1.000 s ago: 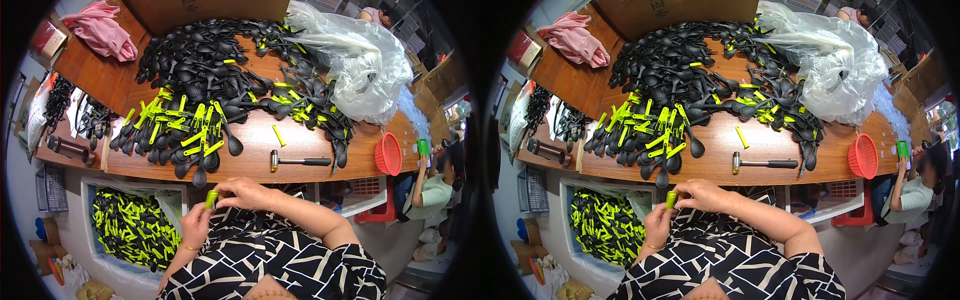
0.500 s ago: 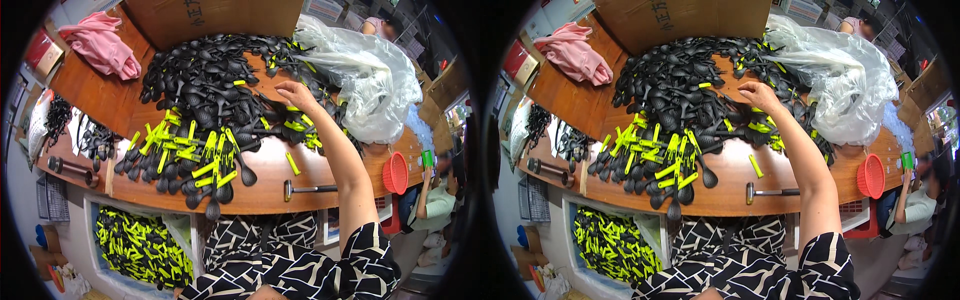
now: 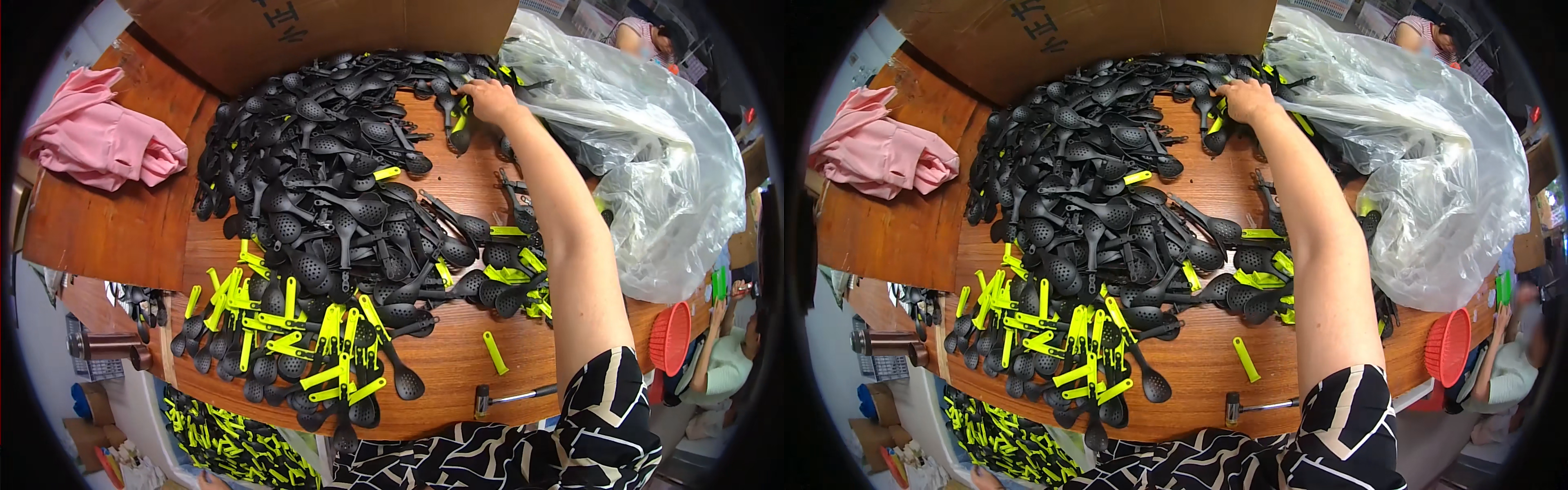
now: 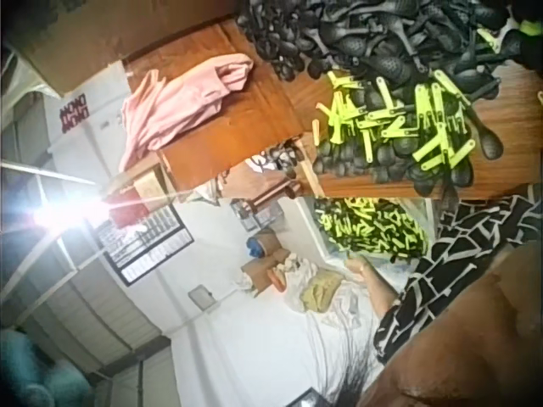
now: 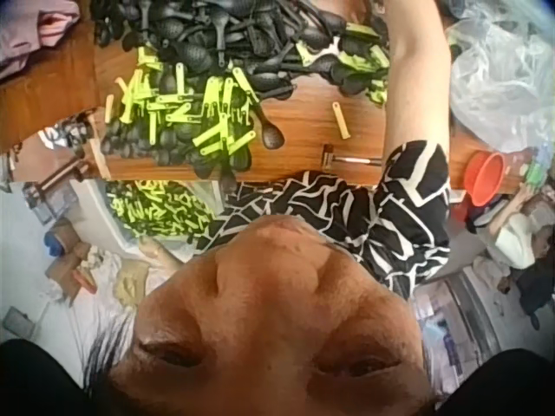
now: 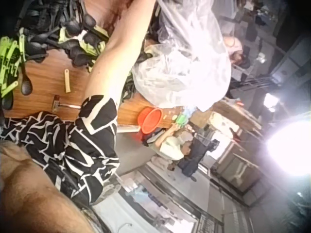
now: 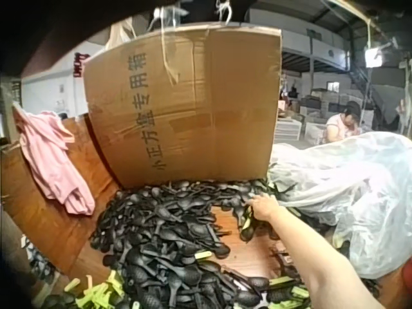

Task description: The person assembles black slotted spoons with neon green handles by inserting the handle into the spoon head and tapping it with a hammer. They repeatedly pick up spoon heads and handles from a pile, align them, and secure them on a wooden workbench.

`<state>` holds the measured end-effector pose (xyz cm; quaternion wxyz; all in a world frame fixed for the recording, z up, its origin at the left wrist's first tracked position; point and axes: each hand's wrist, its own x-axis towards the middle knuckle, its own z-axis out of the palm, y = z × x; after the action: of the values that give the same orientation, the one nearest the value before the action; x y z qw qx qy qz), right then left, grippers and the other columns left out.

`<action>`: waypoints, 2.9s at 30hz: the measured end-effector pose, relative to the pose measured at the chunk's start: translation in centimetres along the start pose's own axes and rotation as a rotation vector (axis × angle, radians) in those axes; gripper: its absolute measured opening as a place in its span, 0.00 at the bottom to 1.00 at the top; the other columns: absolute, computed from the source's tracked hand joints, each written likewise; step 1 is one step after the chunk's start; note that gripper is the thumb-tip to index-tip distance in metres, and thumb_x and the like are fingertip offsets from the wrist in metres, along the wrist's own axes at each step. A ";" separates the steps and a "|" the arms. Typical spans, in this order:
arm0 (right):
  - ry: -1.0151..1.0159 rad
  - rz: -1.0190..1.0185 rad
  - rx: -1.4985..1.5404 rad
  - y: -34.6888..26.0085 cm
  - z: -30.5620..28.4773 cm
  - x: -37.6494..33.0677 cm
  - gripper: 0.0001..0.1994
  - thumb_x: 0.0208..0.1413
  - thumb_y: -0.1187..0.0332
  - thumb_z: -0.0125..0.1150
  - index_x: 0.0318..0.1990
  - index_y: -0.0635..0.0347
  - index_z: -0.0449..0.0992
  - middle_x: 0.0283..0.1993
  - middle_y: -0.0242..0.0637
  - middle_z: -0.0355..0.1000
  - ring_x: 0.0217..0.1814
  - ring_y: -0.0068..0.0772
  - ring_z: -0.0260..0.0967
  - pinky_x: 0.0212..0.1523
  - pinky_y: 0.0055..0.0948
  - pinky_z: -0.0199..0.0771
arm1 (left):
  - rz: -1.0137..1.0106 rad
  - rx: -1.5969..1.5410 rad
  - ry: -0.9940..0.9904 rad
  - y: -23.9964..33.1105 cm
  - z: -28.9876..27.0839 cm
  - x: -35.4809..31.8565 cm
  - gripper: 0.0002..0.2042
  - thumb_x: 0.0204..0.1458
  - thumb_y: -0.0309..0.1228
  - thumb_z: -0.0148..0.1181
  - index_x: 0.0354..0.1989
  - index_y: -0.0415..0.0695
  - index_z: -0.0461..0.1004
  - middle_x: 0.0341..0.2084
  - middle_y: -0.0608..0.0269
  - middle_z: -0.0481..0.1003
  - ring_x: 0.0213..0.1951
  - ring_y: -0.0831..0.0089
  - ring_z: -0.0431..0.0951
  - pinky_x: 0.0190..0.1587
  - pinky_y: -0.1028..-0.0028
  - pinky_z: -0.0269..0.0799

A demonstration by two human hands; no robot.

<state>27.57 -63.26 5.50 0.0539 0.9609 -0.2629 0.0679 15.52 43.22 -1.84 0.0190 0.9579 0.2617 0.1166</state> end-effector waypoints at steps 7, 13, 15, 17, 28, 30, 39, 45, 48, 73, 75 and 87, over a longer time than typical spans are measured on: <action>-0.195 -0.120 -0.063 3.7 -4.5 -2.8 0.24 0.51 0.74 0.59 0.57 0.47 0.78 0.53 0.43 0.78 0.58 0.51 0.75 0.58 0.46 0.76 | 0.463 -0.428 0.133 16.4 -0.8 4.5 0.15 0.66 0.25 0.51 0.58 0.34 0.74 0.61 0.51 0.74 0.62 0.61 0.73 0.66 0.64 0.65; -0.188 -0.288 0.077 3.2 -6.9 -7.2 0.12 0.53 0.65 0.65 0.45 0.52 0.80 0.41 0.46 0.80 0.47 0.54 0.78 0.46 0.50 0.77 | 1.285 -0.620 0.140 46.9 -15.8 -5.7 0.12 0.65 0.18 0.48 0.53 0.35 0.76 0.61 0.53 0.74 0.70 0.50 0.65 0.75 0.51 0.49; -0.273 -0.261 0.045 3.8 -8.6 -8.7 0.11 0.51 0.61 0.69 0.41 0.52 0.82 0.38 0.44 0.81 0.44 0.54 0.79 0.45 0.49 0.77 | 1.664 -0.533 0.076 55.7 -18.1 -9.2 0.11 0.61 0.20 0.56 0.50 0.40 0.78 0.54 0.55 0.78 0.66 0.50 0.70 0.74 0.47 0.49; -0.321 -0.293 0.059 4.6 -9.6 -9.5 0.11 0.51 0.60 0.70 0.39 0.52 0.83 0.37 0.44 0.81 0.43 0.55 0.79 0.44 0.48 0.77 | 1.900 -0.610 0.015 63.0 -18.3 -13.0 0.10 0.59 0.22 0.59 0.48 0.41 0.79 0.51 0.57 0.80 0.63 0.54 0.74 0.72 0.48 0.53; -0.088 -0.302 0.142 3.4 -6.5 -2.4 0.10 0.55 0.63 0.66 0.45 0.47 0.86 0.46 0.38 0.83 0.50 0.47 0.80 0.50 0.42 0.80 | 2.100 -0.393 0.004 86.6 -4.9 -29.4 0.13 0.55 0.31 0.58 0.48 0.49 0.79 0.45 0.60 0.79 0.51 0.62 0.78 0.52 0.61 0.69; -0.041 -0.405 -0.143 2.2 -4.6 -2.1 0.13 0.53 0.61 0.67 0.46 0.45 0.85 0.49 0.36 0.81 0.58 0.41 0.75 0.57 0.44 0.73 | 2.036 -0.368 -0.033 86.6 -4.0 -29.0 0.12 0.55 0.32 0.57 0.46 0.49 0.79 0.44 0.61 0.78 0.51 0.64 0.77 0.53 0.62 0.67; -0.243 -0.345 0.024 4.6 -1.7 -3.0 0.12 0.54 0.68 0.61 0.47 0.51 0.79 0.46 0.41 0.81 0.56 0.42 0.75 0.58 0.44 0.63 | 1.925 -0.370 -0.350 84.3 -4.7 -24.1 0.07 0.56 0.27 0.57 0.42 0.44 0.72 0.38 0.57 0.80 0.47 0.59 0.79 0.48 0.58 0.64; -0.082 -0.238 0.511 5.3 -2.7 -4.6 0.21 0.54 0.71 0.62 0.57 0.54 0.73 0.41 0.40 0.81 0.43 0.42 0.80 0.47 0.40 0.77 | 1.978 -0.620 -0.190 83.2 -5.6 -25.8 0.14 0.51 0.24 0.59 0.48 0.49 0.75 0.39 0.61 0.79 0.47 0.59 0.78 0.48 0.60 0.65; -0.021 -0.251 0.683 5.4 -3.7 -5.9 0.27 0.59 0.73 0.60 0.67 0.47 0.67 0.42 0.40 0.78 0.34 0.29 0.79 0.39 0.36 0.83 | 2.170 -0.779 -0.237 82.3 -7.3 -29.2 0.17 0.47 0.24 0.60 0.48 0.52 0.77 0.40 0.63 0.76 0.45 0.60 0.77 0.49 0.61 0.66; 0.254 0.138 0.275 9.8 -1.2 5.1 0.17 0.61 0.72 0.54 0.56 0.56 0.77 0.46 0.53 0.80 0.54 0.57 0.77 0.58 0.49 0.76 | 1.862 -0.872 -0.887 79.4 -8.1 -26.4 0.13 0.63 0.28 0.58 0.54 0.42 0.79 0.43 0.50 0.82 0.43 0.58 0.84 0.47 0.67 0.79; 0.177 0.177 0.163 9.1 0.2 5.2 0.14 0.60 0.74 0.52 0.51 0.59 0.78 0.51 0.51 0.79 0.57 0.54 0.77 0.57 0.47 0.77 | 1.834 -0.982 -0.807 79.5 -7.7 -25.7 0.12 0.64 0.28 0.58 0.54 0.42 0.79 0.43 0.52 0.83 0.43 0.62 0.85 0.47 0.69 0.79; -0.182 -0.431 0.466 -3.8 -4.0 -6.2 0.11 0.60 0.69 0.59 0.49 0.59 0.77 0.45 0.52 0.79 0.49 0.57 0.78 0.49 0.46 0.79 | 1.230 -1.078 -1.025 81.9 -6.4 -22.5 0.11 0.64 0.29 0.55 0.50 0.41 0.78 0.34 0.58 0.82 0.31 0.72 0.85 0.38 0.71 0.79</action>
<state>23.85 -56.39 8.16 -0.1780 0.9831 -0.0345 0.0271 35.98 -38.96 7.54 0.5038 0.7246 -0.4148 -0.2216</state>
